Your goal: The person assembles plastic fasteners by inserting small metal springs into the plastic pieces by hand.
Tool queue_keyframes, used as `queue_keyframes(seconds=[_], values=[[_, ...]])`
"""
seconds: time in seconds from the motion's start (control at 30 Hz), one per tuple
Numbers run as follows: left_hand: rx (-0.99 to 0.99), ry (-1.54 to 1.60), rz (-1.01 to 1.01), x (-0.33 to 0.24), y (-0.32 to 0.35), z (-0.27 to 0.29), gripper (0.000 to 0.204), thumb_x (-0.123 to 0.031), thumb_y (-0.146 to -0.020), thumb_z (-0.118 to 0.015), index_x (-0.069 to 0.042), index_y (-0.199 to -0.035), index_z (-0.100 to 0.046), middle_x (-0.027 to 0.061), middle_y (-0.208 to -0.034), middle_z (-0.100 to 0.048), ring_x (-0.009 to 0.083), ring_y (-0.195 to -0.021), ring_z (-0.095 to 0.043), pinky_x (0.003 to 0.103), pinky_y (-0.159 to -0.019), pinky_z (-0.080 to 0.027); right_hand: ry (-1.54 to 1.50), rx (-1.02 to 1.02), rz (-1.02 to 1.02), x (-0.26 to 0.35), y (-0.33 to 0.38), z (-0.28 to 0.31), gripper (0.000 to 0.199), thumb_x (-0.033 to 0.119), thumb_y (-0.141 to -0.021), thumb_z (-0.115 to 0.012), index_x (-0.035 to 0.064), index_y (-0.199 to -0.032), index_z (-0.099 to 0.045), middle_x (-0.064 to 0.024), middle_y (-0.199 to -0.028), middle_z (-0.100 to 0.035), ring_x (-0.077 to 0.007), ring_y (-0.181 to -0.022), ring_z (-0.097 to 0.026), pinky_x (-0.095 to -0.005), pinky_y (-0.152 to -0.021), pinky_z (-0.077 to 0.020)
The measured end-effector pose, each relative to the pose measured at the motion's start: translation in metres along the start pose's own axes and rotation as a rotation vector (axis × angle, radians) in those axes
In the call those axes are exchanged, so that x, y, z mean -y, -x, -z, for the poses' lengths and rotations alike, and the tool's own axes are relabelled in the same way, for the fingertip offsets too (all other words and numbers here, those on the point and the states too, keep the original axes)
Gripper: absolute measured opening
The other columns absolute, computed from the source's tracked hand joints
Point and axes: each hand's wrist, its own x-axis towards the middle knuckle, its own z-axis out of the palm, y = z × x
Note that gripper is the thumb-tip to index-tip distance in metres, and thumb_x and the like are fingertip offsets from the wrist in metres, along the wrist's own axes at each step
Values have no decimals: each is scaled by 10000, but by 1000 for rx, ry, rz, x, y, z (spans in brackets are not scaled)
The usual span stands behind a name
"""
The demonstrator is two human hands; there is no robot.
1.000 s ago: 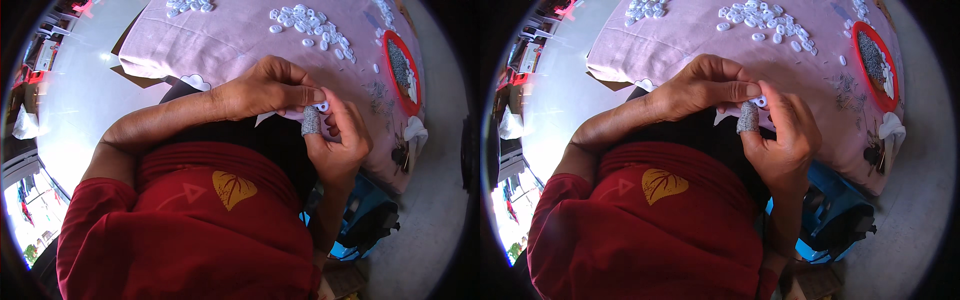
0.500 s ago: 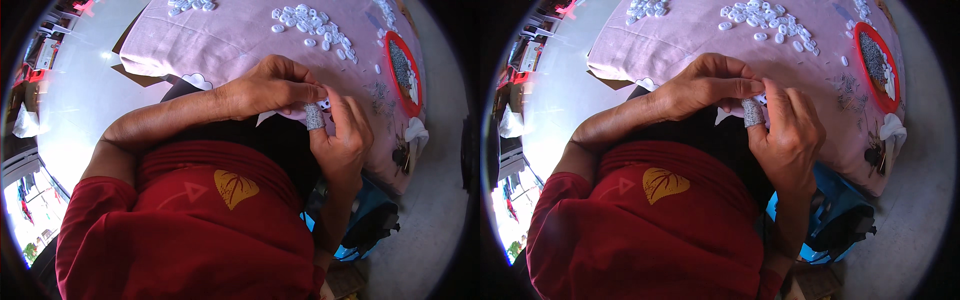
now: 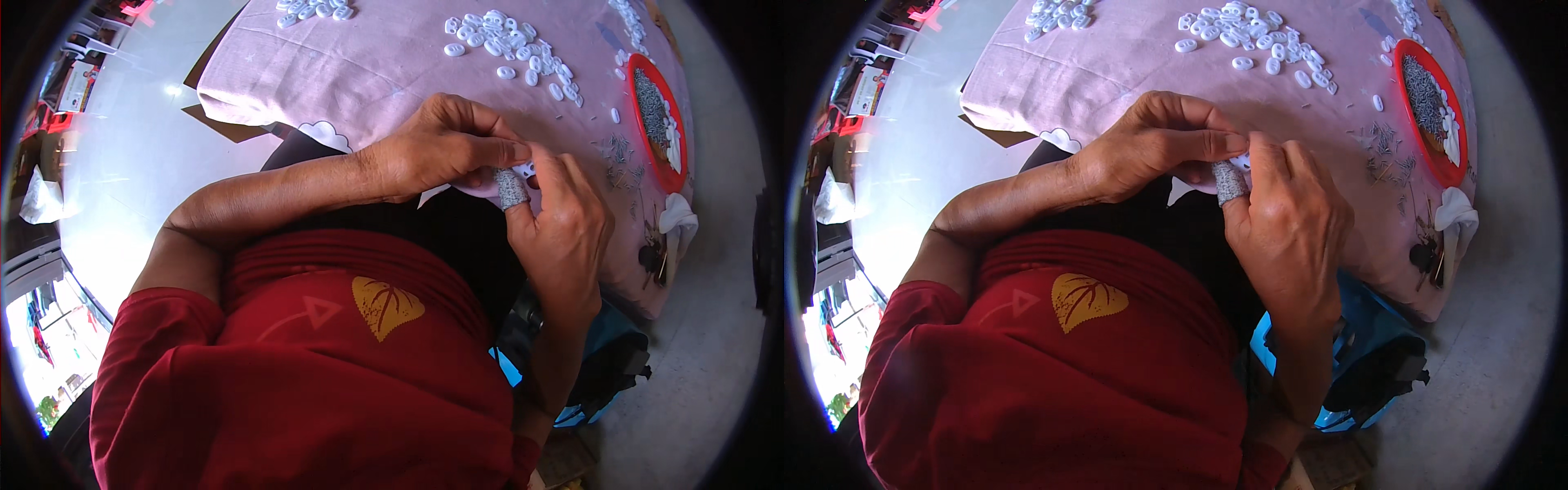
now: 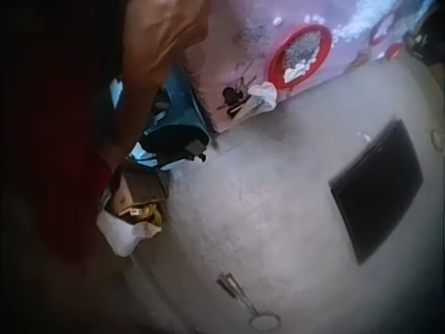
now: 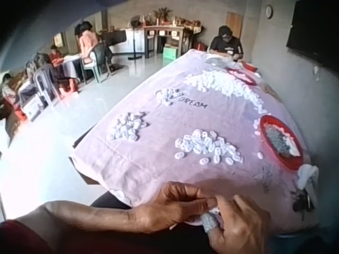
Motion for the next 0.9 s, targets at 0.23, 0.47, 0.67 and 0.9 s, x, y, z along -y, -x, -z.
queue_keyframes(seconds=[0.23,0.47,0.67,0.9], values=[[-17,7,42,-3,2,0,170,-181,-888,-667,-37,-972,-701,12,-826,-674,77,-741,-631,220,-680,-536,-69,-14,50,-3,-3,-3,191,8,-724,-632,-4,-905,-575,-147,-729,-564,-340,-680,-605,-431,-594,-485],[-21,21,6,1,2,-1,157,-175,-888,-662,-37,-952,-698,15,-815,-670,82,-718,-632,224,-680,-542,-107,17,51,-5,-5,-4,183,-20,-711,-613,-15,-892,-584,-154,-733,-565,-341,-683,-607,-432,-602,-490],[-48,58,-51,8,1,-1,150,-158,-894,-649,-28,-955,-692,21,-807,-666,96,-704,-639,245,-682,-556,-115,-12,71,-5,-7,-7,254,-24,-704,-612,-34,-958,-605,-156,-743,-568,-336,-690,-613,-416,-610,-499],[-44,102,-55,10,1,0,154,-168,-902,-642,-23,-935,-682,33,-769,-658,112,-670,-640,257,-663,-558,-107,-49,98,-10,-7,-13,266,-28,-700,-616,-37,-966,-614,-156,-744,-584,-325,-702,-621,-406,-611,-505]])
